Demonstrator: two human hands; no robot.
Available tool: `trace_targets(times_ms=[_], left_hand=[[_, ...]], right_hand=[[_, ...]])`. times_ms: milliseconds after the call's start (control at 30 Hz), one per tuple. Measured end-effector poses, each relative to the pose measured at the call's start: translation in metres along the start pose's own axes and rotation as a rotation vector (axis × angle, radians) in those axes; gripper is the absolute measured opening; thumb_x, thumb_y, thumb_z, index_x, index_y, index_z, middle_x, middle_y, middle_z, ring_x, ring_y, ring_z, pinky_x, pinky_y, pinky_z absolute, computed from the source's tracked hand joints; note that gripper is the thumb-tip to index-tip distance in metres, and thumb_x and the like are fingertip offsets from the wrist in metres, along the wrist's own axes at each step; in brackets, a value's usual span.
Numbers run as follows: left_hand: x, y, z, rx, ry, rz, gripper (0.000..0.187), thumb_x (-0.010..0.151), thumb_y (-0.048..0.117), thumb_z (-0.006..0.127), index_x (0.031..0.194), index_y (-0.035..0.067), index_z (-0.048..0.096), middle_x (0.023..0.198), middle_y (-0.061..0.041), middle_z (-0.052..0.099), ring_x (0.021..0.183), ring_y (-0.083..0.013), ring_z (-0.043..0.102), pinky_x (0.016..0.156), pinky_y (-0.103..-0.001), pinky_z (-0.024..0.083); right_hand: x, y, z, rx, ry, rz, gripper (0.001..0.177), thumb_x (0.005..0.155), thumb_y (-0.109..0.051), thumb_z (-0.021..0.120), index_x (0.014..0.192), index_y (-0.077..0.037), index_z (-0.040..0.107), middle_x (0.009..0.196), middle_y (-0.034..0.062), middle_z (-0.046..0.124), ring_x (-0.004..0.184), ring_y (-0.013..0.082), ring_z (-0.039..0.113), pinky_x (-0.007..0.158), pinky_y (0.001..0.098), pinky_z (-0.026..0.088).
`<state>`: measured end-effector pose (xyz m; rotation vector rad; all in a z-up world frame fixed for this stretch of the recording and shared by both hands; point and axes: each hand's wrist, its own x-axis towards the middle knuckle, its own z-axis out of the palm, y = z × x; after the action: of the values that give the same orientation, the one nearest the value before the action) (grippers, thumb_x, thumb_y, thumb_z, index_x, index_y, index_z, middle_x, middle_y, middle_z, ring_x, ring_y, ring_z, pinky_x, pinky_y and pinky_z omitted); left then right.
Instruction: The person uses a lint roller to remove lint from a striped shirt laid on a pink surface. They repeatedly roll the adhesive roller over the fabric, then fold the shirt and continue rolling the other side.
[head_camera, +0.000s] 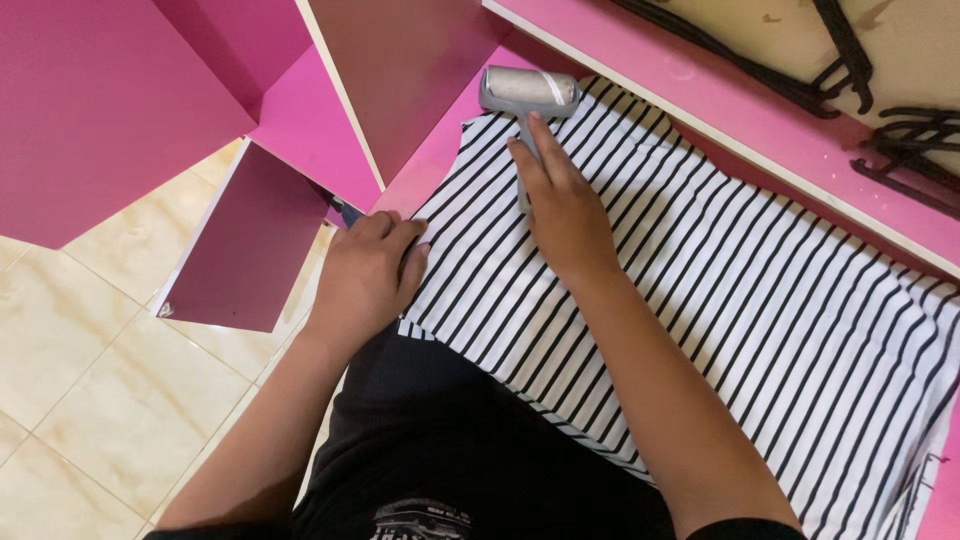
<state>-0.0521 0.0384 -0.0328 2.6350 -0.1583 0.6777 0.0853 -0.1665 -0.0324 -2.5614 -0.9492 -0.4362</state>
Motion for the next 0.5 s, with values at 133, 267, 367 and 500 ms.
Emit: trace_targets(times_ms=[133,267,367,500], left_hand=[[0.022,0.007,0.0,-0.12,-0.034,0.005,0.014,0.094,0.009,0.064,0.102,0.0,0.071,0.095,-0.016,0.07,0.089,-0.0361,0.067,0.085,-0.047,0.053],[0.061,0.01,0.013,-0.251,-0.1,0.003,0.018,0.09,0.006,0.065,0.105,-0.001,0.071,0.098,-0.022,0.068,0.091,-0.0408,0.066,0.085,-0.049,0.053],[0.102,-0.002,0.036,-0.247,-0.072,0.012,0.014,0.088,0.005,0.067,0.1,-0.002,0.069,0.101,-0.025,0.067,0.091,-0.0452,0.065,0.082,-0.052,0.052],[0.158,-0.022,0.091,-0.46,-0.043,-0.015,0.017,0.088,-0.002,0.057,0.099,-0.001,0.07,0.096,-0.018,0.071,0.088,-0.0338,0.068,0.078,-0.042,0.054]], right_hand=[[0.001,-0.008,-0.036,-0.007,0.093,-0.07,0.058,0.081,0.01,0.066,0.136,-0.004,0.058,0.155,0.0153,0.05,0.142,0.0323,0.05,0.115,0.0409,0.046],[-0.008,-0.018,-0.072,0.073,0.076,-0.066,0.055,0.081,0.006,0.07,0.135,0.0,0.058,0.151,0.0166,0.053,0.138,0.0348,0.052,0.11,0.0413,0.047],[-0.013,-0.02,-0.088,0.05,0.059,-0.043,0.05,0.085,0.005,0.069,0.133,-0.001,0.058,0.148,0.0149,0.056,0.136,0.0339,0.056,0.11,0.0417,0.049],[-0.014,-0.016,-0.078,0.02,-0.033,0.023,0.042,0.089,0.001,0.065,0.13,-0.001,0.058,0.147,0.0145,0.057,0.13,0.0344,0.058,0.103,0.0422,0.051]])
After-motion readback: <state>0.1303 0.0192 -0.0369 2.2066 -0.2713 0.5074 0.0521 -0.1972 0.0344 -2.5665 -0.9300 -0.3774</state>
